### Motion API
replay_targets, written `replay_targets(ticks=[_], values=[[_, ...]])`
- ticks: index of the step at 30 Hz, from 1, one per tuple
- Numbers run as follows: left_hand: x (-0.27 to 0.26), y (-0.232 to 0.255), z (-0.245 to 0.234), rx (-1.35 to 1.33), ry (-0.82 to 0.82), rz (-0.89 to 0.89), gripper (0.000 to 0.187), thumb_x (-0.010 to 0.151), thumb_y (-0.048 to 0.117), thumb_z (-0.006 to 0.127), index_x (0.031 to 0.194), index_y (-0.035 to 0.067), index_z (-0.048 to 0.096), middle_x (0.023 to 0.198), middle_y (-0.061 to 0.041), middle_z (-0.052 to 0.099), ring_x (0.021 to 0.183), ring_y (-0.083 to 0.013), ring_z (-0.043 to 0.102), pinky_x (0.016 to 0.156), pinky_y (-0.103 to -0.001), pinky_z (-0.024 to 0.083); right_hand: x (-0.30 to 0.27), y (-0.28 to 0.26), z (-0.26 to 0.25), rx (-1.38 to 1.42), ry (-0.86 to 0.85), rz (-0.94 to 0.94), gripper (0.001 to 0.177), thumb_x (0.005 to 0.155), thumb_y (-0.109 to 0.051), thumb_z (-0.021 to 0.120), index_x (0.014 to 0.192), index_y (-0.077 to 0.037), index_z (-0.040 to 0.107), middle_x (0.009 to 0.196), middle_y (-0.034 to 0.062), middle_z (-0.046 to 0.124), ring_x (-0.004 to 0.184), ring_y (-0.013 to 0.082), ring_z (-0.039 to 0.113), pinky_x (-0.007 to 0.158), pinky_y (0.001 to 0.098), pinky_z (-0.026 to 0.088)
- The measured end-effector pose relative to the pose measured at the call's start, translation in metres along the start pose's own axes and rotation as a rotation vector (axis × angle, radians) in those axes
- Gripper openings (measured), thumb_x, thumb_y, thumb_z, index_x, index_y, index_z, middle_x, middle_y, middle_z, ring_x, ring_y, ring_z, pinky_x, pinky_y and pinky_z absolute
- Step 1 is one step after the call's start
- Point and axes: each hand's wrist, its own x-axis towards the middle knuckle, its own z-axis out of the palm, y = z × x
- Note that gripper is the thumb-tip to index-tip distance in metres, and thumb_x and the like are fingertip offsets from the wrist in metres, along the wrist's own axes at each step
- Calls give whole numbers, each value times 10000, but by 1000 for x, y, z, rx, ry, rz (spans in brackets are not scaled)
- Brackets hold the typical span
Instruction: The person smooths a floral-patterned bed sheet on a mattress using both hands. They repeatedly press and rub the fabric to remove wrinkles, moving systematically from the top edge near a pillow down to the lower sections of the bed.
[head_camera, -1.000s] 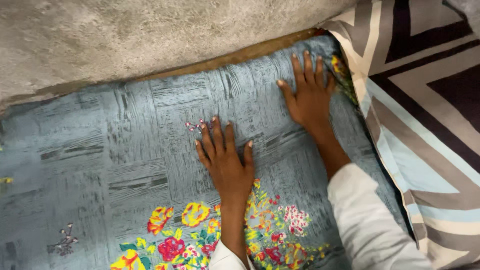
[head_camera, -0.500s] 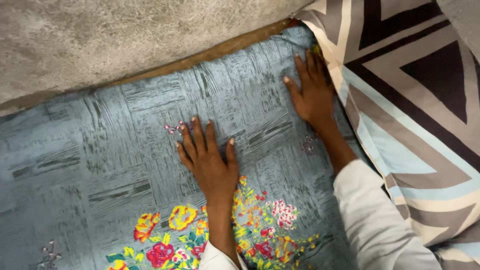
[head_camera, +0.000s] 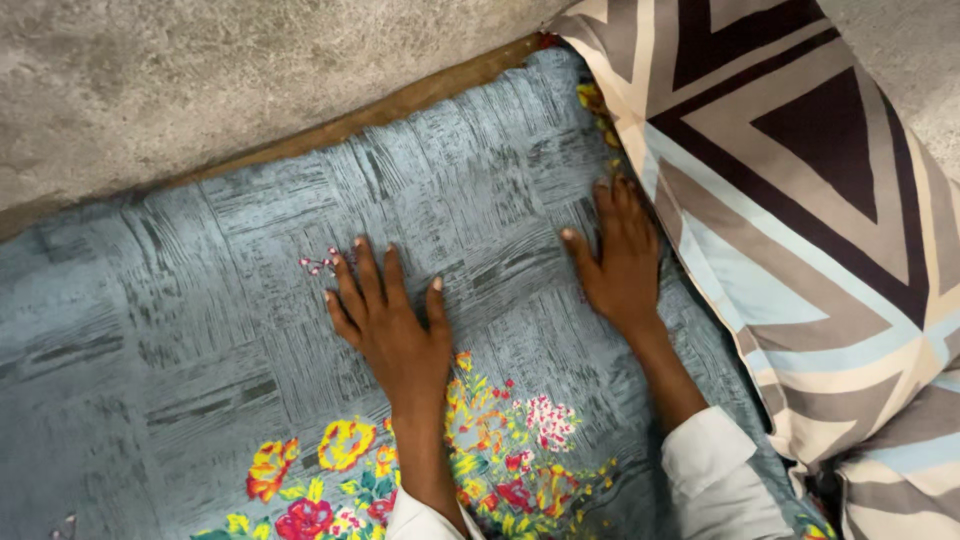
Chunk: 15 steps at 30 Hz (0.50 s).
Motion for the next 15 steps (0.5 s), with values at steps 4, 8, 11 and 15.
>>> replay_targets(ticks=[4, 8, 11, 15], values=[[2, 1, 2, 1, 12, 10, 584, 970, 372, 666, 1429, 22, 585, 1652, -176, 377, 1572, -397, 210, 1258, -598, 91, 24, 7, 8, 2, -22, 47, 710, 1053, -495, 512, 1591, -47, 386, 1664, 255, 319, 1532, 433, 302, 1233, 551, 233], [-2, 2, 3, 5, 7, 14, 569, 980, 371, 667, 1422, 21, 593, 1656, -186, 378, 1573, -407, 208, 1255, -613, 87, 42, 14, 9, 57, -15, -60, 679, 1092, -485, 511, 1589, -40, 387, 1687, 264, 282, 1552, 450, 279, 1259, 525, 252], [-2, 1, 2, 16, 22, 30, 560, 989, 373, 666, 1417, 20, 594, 1657, -193, 376, 1572, -413, 209, 1255, -609, 95, 35, 11, -5, 86, -66, -86, 698, 1074, -464, 520, 1603, -30, 383, 1676, 255, 283, 1545, 437, 285, 1246, 539, 245], [0, 0, 2, 35, 16, 35, 541, 1004, 366, 664, 1418, 25, 598, 1654, -191, 388, 1571, -406, 228, 1253, -608, 103, -50, -11, -41, -27, -69, -48, 700, 1030, -453, 533, 1582, -47, 391, 1667, 218, 326, 1558, 398, 302, 1220, 543, 267]])
